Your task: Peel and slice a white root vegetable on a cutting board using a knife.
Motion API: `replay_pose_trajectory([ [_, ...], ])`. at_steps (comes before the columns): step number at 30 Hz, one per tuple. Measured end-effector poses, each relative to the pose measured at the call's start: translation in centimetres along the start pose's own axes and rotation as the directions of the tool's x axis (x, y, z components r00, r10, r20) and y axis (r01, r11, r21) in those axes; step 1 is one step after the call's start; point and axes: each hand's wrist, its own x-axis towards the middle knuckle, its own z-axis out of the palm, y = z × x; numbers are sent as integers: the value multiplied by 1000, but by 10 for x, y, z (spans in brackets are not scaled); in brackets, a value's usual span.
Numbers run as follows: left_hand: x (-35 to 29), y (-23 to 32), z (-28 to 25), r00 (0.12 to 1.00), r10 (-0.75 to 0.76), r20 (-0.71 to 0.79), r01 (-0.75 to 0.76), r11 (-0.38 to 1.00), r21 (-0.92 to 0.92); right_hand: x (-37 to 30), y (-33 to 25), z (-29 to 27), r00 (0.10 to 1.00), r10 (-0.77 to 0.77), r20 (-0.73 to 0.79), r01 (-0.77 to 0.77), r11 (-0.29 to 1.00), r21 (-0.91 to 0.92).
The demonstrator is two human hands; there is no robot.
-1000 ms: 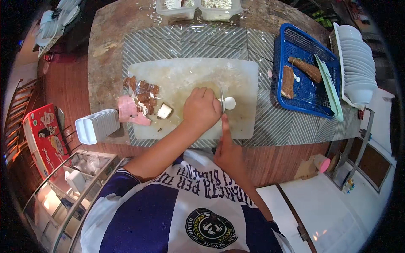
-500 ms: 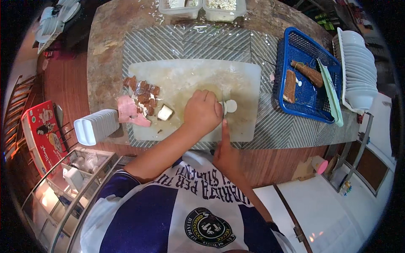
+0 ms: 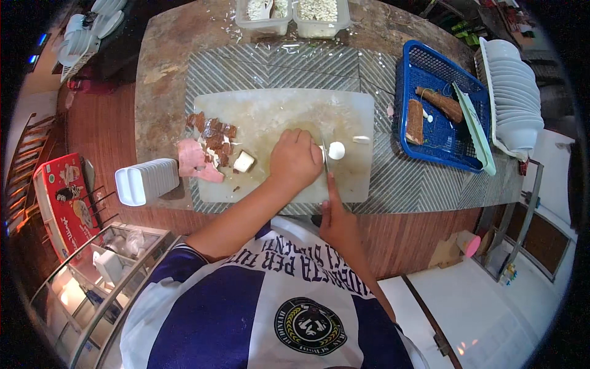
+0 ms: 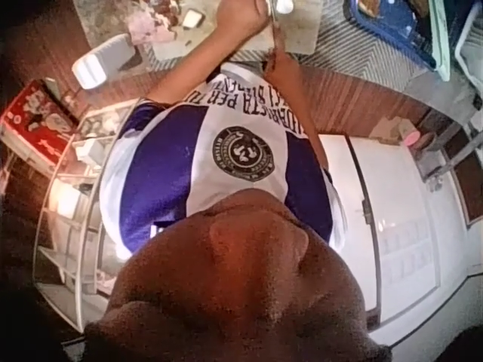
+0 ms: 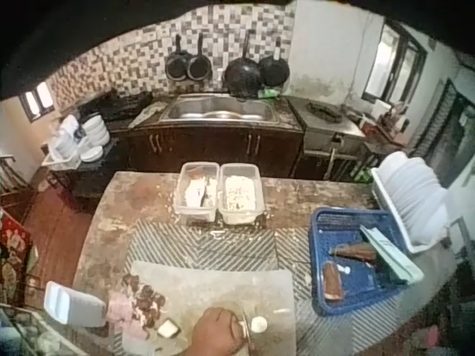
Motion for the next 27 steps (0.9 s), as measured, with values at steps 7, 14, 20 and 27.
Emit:
replay_pose_trajectory([
  [7, -3, 0, -1, 1000, 21, 0, -21, 1000, 7, -22, -34, -24, 996, 89, -26, -84, 985, 148],
  [14, -3, 2, -3, 997, -32, 64, 31, 999, 17, -26, -34, -12, 983, -104, -153, 119, 989, 91],
  [20, -3, 1, -3, 999, 4, 33, -5, 1000, 29, -29, -43, -18, 997, -39, -62, 43, 996, 78],
  [27, -1, 2, -2, 999, 3, 50, -4, 1000, 15, -27, -55, -27, 999, 12, 36, -11, 999, -32],
])
